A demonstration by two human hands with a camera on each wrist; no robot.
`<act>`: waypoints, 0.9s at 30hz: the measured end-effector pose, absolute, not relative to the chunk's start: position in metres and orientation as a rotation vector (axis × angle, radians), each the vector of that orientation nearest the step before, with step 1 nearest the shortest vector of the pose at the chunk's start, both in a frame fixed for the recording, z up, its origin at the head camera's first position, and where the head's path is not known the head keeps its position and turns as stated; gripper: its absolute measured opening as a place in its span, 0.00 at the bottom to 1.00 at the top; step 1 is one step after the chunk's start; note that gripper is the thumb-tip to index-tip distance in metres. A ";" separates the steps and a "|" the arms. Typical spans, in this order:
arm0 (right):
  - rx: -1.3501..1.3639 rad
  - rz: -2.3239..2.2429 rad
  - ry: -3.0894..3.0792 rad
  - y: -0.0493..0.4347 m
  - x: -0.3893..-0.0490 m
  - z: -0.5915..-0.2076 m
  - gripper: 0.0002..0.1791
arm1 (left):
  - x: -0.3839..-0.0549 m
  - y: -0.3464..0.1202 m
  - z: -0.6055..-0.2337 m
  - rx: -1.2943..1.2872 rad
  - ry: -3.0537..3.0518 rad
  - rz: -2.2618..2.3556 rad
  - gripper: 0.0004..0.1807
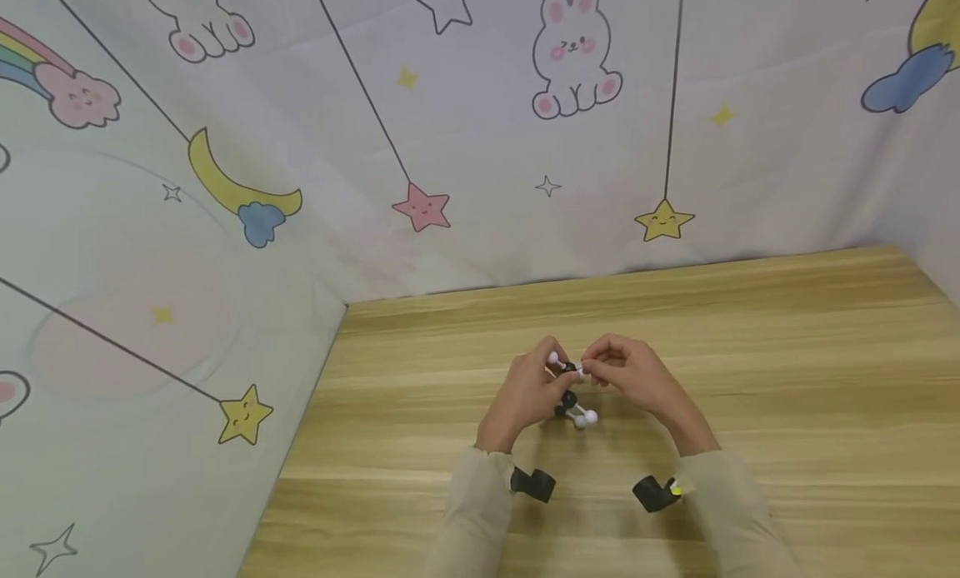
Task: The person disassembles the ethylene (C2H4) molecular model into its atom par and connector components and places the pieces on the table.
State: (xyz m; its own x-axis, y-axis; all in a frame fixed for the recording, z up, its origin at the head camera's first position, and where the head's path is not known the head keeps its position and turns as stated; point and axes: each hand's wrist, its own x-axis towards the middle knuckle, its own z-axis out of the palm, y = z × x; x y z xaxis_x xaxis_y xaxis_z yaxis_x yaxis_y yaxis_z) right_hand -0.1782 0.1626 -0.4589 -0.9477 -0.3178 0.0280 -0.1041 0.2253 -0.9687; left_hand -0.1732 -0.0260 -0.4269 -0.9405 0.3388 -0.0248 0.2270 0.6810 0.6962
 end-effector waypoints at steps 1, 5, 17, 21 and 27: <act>-0.403 -1.817 2.316 0.163 -0.178 -0.459 0.14 | -0.173 -0.026 -0.427 0.463 2.739 1.101 0.07; -0.413 -1.835 2.311 0.164 -0.178 -0.461 0.14 | -0.172 -0.026 -0.425 0.466 2.726 1.100 0.07; -0.411 -1.876 2.312 0.163 -0.178 -0.463 0.18 | -0.171 -0.027 -0.420 0.458 2.725 1.102 0.07; -0.385 -1.875 2.318 0.162 -0.177 -0.462 0.19 | -0.171 -0.027 -0.420 0.470 2.740 1.101 0.07; -0.348 -1.855 2.327 0.162 -0.177 -0.461 0.18 | -0.171 -0.027 -0.421 0.484 2.761 1.085 0.07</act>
